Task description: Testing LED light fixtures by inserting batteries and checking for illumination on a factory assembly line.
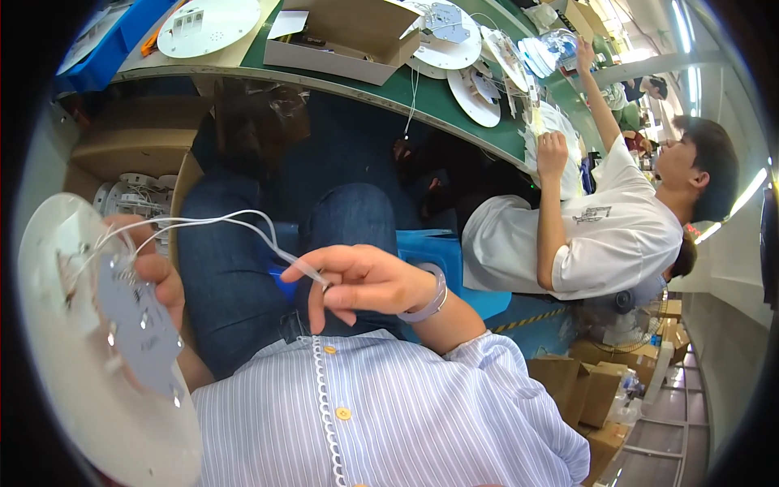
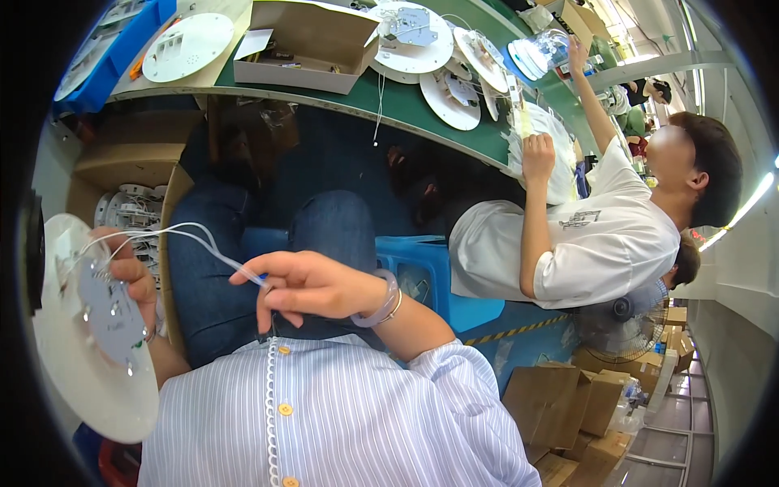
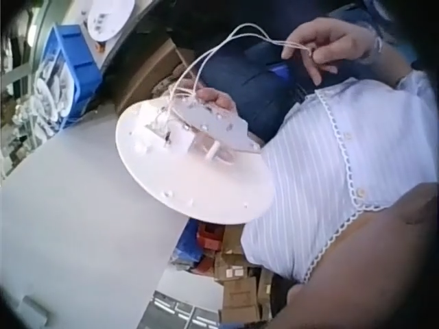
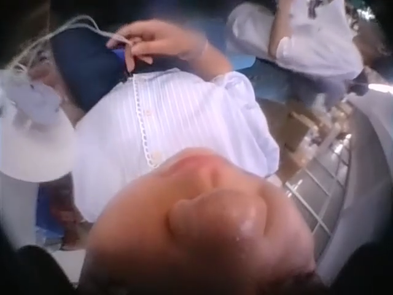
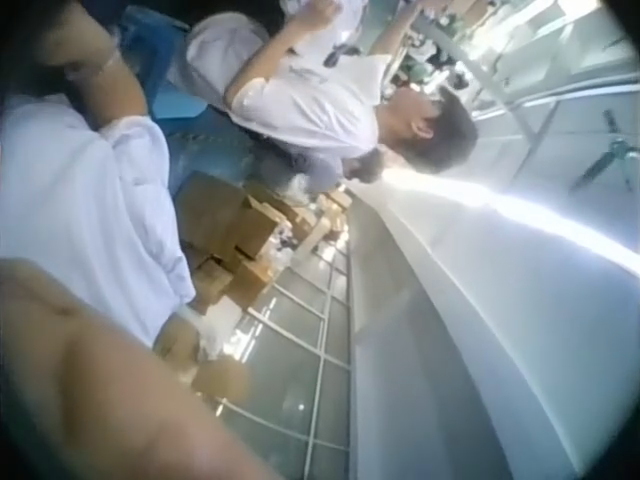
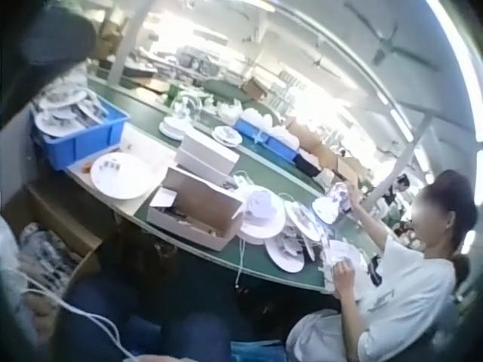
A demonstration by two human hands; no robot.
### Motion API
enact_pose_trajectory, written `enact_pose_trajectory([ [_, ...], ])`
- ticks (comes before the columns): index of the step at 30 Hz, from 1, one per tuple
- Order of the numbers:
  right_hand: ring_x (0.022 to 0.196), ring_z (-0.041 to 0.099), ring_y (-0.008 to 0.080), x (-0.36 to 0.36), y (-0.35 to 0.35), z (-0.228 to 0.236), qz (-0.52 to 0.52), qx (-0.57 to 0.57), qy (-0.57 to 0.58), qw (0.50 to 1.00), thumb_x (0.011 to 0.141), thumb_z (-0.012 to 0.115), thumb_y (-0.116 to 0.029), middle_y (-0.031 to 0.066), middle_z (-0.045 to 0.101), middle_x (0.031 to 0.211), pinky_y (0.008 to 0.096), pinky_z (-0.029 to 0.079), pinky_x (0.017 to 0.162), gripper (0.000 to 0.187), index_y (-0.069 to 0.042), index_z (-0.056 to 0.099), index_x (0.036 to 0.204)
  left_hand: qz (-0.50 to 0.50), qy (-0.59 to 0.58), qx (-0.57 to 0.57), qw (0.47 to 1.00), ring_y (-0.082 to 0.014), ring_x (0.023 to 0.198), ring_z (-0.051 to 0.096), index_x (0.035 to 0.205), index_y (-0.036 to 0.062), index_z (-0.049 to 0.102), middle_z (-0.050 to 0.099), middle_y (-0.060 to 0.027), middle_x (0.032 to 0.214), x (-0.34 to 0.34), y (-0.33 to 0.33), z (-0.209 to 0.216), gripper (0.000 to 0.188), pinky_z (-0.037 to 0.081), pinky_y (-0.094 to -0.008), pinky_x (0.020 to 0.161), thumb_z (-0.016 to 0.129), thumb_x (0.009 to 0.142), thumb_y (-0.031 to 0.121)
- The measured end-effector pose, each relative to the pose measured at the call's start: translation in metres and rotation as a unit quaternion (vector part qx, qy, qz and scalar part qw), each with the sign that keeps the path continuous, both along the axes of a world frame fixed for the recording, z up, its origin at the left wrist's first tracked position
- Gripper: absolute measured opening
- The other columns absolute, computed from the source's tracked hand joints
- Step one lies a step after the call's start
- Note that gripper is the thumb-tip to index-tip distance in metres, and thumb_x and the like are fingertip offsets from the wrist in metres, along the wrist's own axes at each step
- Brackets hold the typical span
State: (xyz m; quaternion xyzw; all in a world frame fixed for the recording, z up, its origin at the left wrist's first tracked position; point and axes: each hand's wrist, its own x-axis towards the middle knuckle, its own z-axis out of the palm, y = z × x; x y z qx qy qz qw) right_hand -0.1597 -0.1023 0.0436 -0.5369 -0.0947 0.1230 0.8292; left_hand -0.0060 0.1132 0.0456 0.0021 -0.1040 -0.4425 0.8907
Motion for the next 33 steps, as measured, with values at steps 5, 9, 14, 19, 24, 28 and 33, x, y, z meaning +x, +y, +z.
enact_pose_trajectory([
  [5,0.057,0.057,0.0101,0.005,0.013,0.010,0.069,-0.025,-0.042,0.996,0.082,0.046,-0.010,0.0086,0.060,0.069,0.0176,0.040,0.054,0.044,0.002,0.032,0.122,-0.043,-0.028,-0.081,0.995,-0.0290,0.085,0.054,0.104,0.0069,0.042,0.045,-0.0084,0.107,0.000,0.002,0.002,0.029,0.046,-0.0445,0.069,0.052,0.079,0.018],
  [9,0.053,0.053,0.0065,0.007,0.021,0.008,0.076,-0.054,-0.098,0.991,0.084,0.046,-0.015,0.0087,0.062,0.082,0.0181,0.043,0.055,0.043,-0.005,0.030,0.123,-0.077,-0.055,-0.147,0.985,-0.0261,0.079,0.055,0.098,0.0069,0.043,0.047,-0.0084,0.102,-0.001,0.001,0.004,0.023,0.048,-0.0426,0.063,0.053,0.079,0.015],
  [14,0.066,0.057,0.0127,0.006,0.023,0.009,0.076,-0.051,-0.074,0.993,0.083,0.047,-0.013,0.0037,0.048,0.068,0.0191,0.042,0.058,0.042,-0.001,0.031,0.121,-0.043,-0.067,-0.157,0.984,-0.0210,0.061,0.053,0.087,0.0076,0.042,0.049,-0.0111,0.093,-0.005,0.002,0.005,0.016,0.048,-0.0404,0.054,0.054,0.078,0.012],
  [19,0.078,0.061,0.0170,0.008,0.023,0.012,0.074,-0.059,-0.077,0.992,0.083,0.046,-0.011,0.0006,0.042,0.057,0.0196,0.041,0.059,0.042,0.002,0.033,0.120,-0.058,-0.051,-0.171,0.982,-0.0295,0.062,0.057,0.098,0.0081,0.039,0.047,-0.0119,0.103,-0.007,0.016,0.002,0.032,0.046,-0.0468,0.062,0.058,0.072,0.008],
  [24,0.059,0.058,0.0103,0.013,0.024,0.015,0.077,-0.041,-0.079,0.993,0.084,0.043,-0.013,0.0093,0.061,0.076,0.0193,0.041,0.053,0.039,0.002,0.033,0.119,-0.107,-0.017,-0.197,0.974,-0.0240,0.057,0.052,0.093,0.0066,0.037,0.046,-0.0138,0.094,-0.007,0.017,0.020,0.018,0.047,-0.0438,0.053,0.047,0.080,0.012],
  [28,0.054,0.054,0.0087,0.010,0.026,0.014,0.062,-0.035,-0.074,0.995,0.084,0.042,-0.013,0.0101,0.061,0.077,0.0184,0.040,0.052,0.040,0.003,0.032,0.119,-0.103,-0.016,-0.171,0.980,-0.0255,0.056,0.053,0.093,0.0054,0.035,0.047,-0.0167,0.092,-0.009,0.011,0.027,0.022,0.048,-0.0413,0.049,0.050,0.078,0.011],
  [33,0.057,0.055,0.0068,0.008,0.023,0.017,0.051,-0.041,-0.060,0.996,0.085,0.043,-0.015,0.0085,0.061,0.078,0.0182,0.042,0.055,0.038,-0.002,0.031,0.119,-0.095,-0.039,-0.184,0.978,-0.0217,0.053,0.052,0.090,0.0070,0.034,0.046,-0.0137,0.088,-0.013,0.001,0.022,0.017,0.048,-0.0460,0.056,0.046,0.081,0.013],
])
